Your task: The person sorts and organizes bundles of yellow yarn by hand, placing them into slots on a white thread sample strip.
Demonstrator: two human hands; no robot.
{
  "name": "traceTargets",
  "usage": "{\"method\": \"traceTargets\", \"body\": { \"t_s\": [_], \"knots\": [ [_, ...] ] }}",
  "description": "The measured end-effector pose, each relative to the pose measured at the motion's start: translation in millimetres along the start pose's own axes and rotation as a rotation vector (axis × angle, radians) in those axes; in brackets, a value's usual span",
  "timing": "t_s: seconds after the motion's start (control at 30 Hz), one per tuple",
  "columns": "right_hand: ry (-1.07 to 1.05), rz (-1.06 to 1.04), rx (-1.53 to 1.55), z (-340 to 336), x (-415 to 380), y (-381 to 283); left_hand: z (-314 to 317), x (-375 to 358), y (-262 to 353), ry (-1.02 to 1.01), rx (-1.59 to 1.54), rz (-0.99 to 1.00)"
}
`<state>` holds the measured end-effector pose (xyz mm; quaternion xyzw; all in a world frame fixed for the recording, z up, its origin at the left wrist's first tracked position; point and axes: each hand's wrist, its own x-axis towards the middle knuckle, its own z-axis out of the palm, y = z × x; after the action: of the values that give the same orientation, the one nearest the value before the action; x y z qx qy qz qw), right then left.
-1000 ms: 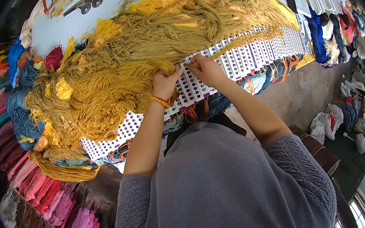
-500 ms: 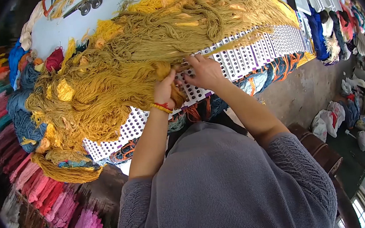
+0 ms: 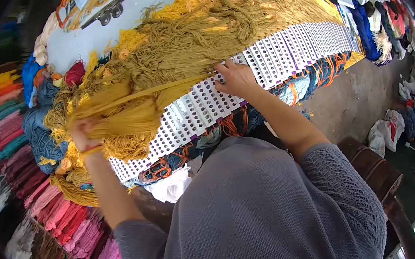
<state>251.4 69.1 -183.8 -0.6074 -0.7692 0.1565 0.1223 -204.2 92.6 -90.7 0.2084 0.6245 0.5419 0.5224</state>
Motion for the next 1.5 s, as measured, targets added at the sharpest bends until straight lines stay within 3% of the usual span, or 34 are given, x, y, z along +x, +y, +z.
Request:
{"method": "traceTargets", "body": {
  "t_s": [0.03, 0.1, 0.17, 0.2, 0.23, 0.27, 0.3, 0.4, 0.47, 0.67, 1.27, 1.33, 1.5],
  "knots": [
    [-0.022, 0.017, -0.014, -1, 0, -1, -15, 17, 37, 0.241, 0.044, -0.084],
    [-0.07, 0.036, 0.025, -6, -1, -2, -53, 42, 66, 0.463, 0.274, 0.149],
    [-0.11, 0.054, 0.064, -17, -2, -5, -47, 39, 70, 0.297, 0.497, 0.105],
    [-0.105, 0.051, 0.061, -20, -5, -6, -17, 19, 56, 0.162, 0.444, 0.088],
    [-0.125, 0.087, 0.121, -22, -6, -6, 11, 3, 40, -0.137, 0.253, -0.085],
    [-0.143, 0.122, 0.18, -24, -6, -5, 62, -29, 22, -0.065, 0.335, -0.08],
    [-0.151, 0.116, 0.155, -23, -5, -5, 79, -36, 0, -0.262, 0.223, -0.328],
    [-0.092, 0.043, 0.133, -9, 1, 0, 143, -65, -70, -0.449, 0.178, -0.425],
    [-0.069, 0.008, 0.108, -7, 6, -5, 184, -87, -90, -0.455, 0.329, -0.318],
    [-0.098, -0.059, 0.015, 15, 17, -2, 216, -87, -132, -0.469, 0.382, -0.344],
    [-0.178, 0.029, 0.247, 1, 19, 16, 256, -84, -176, -0.411, 0.445, -0.229],
    [-0.196, -0.081, 0.118, 0, 19, 13, 258, -82, -182, -0.384, 0.568, -0.146],
    [-0.057, -0.035, 0.393, 8, 16, 23, 269, -79, -185, -0.432, 0.641, -0.202]
  ]
}}
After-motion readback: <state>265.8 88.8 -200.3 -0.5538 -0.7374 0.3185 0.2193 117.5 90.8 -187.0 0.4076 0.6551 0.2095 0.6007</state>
